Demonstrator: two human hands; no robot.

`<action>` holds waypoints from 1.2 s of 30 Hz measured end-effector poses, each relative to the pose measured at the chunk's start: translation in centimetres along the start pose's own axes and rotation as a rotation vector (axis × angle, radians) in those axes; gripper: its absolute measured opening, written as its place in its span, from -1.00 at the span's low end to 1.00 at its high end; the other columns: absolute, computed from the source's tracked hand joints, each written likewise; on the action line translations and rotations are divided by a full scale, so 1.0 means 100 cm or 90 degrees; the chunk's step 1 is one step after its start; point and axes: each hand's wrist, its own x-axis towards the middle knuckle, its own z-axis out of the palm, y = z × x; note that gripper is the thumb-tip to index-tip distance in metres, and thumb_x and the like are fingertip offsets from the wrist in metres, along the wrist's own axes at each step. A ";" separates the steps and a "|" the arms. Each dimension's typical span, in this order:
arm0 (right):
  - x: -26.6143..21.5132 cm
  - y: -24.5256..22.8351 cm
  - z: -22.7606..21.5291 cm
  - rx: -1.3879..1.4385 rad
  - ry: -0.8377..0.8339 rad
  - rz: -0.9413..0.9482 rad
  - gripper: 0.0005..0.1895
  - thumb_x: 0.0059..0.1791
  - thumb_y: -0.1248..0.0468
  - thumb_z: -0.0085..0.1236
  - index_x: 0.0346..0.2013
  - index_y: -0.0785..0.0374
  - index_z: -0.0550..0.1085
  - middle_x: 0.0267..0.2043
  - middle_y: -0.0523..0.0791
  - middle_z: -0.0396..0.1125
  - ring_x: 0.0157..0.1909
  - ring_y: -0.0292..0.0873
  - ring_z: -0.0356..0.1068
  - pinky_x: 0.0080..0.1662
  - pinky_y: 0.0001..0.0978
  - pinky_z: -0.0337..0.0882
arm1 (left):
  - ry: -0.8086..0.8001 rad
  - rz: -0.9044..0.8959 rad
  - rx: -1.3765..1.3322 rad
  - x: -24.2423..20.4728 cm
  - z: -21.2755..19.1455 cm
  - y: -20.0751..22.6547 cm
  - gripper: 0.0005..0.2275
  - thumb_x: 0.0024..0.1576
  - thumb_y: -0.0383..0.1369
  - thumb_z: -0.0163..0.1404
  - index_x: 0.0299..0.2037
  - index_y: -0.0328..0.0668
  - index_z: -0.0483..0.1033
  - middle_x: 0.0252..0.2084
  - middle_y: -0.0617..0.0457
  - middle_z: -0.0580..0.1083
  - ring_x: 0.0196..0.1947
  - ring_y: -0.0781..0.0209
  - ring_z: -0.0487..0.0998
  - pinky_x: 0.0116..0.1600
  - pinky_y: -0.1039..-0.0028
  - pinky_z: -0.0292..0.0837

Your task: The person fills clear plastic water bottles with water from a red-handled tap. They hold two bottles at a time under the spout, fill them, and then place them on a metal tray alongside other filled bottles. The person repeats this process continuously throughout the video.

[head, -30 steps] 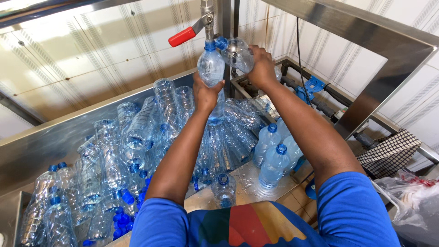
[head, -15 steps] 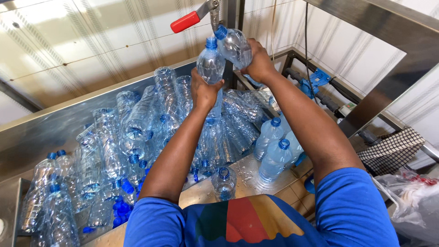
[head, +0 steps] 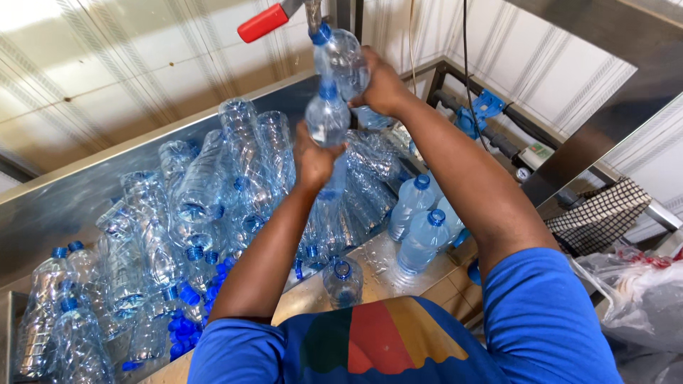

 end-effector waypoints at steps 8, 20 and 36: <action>0.004 -0.015 0.027 0.144 -0.123 0.041 -0.09 -0.11 0.12 0.65 0.37 0.13 0.24 0.32 0.03 0.47 0.38 0.16 0.45 0.29 0.10 0.46 | -0.249 -0.113 -0.199 -0.069 0.015 -0.044 -0.08 -0.13 -0.47 0.48 0.49 -0.13 0.24 0.29 -0.05 0.56 0.32 -0.03 0.57 0.36 0.19 0.51; -0.007 -0.013 0.054 0.288 -0.028 0.037 0.11 -0.10 -0.01 0.68 0.49 0.23 0.11 0.38 0.06 0.53 0.42 0.11 0.53 0.31 0.01 0.54 | -0.523 -0.097 -0.088 -0.099 0.062 -0.086 0.05 -0.27 -0.34 0.57 0.54 -0.01 0.26 0.43 -0.03 0.49 0.41 -0.01 0.45 0.39 0.20 0.41; -0.011 -0.017 0.058 0.197 0.035 -0.001 0.11 -0.13 -0.13 0.74 0.44 0.16 0.18 0.41 0.08 0.43 0.42 0.14 0.48 0.23 -0.04 0.54 | -0.624 -0.176 -0.066 -0.099 0.052 -0.088 0.24 -0.14 -0.14 0.46 0.71 0.17 -0.24 0.79 -0.09 -0.23 0.72 -0.36 -0.13 0.60 -0.14 0.09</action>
